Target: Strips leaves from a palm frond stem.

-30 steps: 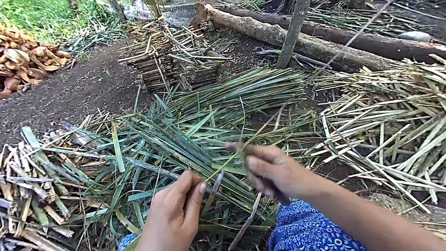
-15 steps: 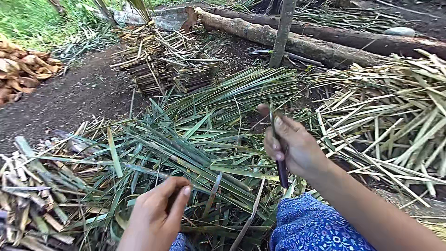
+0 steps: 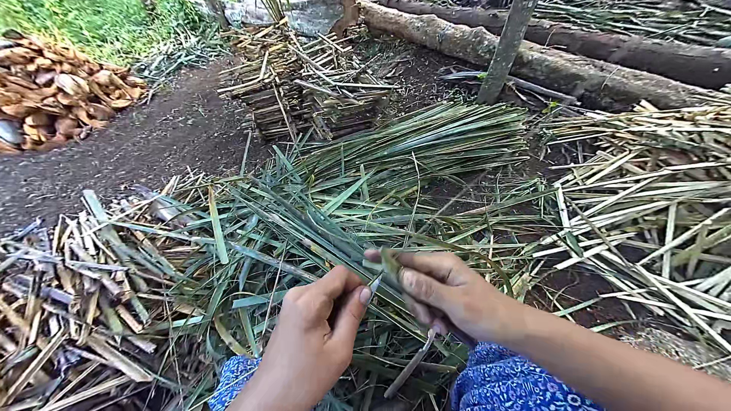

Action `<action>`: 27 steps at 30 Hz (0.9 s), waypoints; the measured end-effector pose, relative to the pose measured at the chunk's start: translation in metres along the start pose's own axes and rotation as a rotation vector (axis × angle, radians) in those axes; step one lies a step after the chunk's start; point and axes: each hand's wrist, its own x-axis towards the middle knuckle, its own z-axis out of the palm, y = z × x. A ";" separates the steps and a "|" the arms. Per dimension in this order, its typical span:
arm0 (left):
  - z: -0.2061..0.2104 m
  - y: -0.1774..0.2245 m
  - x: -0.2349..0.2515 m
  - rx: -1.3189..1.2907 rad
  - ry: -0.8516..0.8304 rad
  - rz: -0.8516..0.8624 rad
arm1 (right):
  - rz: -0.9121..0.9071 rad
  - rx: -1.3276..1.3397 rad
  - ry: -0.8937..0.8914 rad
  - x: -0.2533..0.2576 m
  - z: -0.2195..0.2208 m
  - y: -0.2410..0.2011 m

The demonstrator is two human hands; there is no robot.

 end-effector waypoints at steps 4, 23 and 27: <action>-0.014 -0.004 -0.006 -0.060 -0.049 -0.079 | -0.105 0.095 0.252 -0.001 -0.032 -0.011; -0.128 -0.105 -0.035 0.332 -0.095 -0.529 | -0.266 0.419 1.116 -0.027 -0.161 -0.002; -0.129 -0.112 -0.038 0.469 0.067 -0.546 | -0.131 0.419 1.125 -0.029 -0.163 0.005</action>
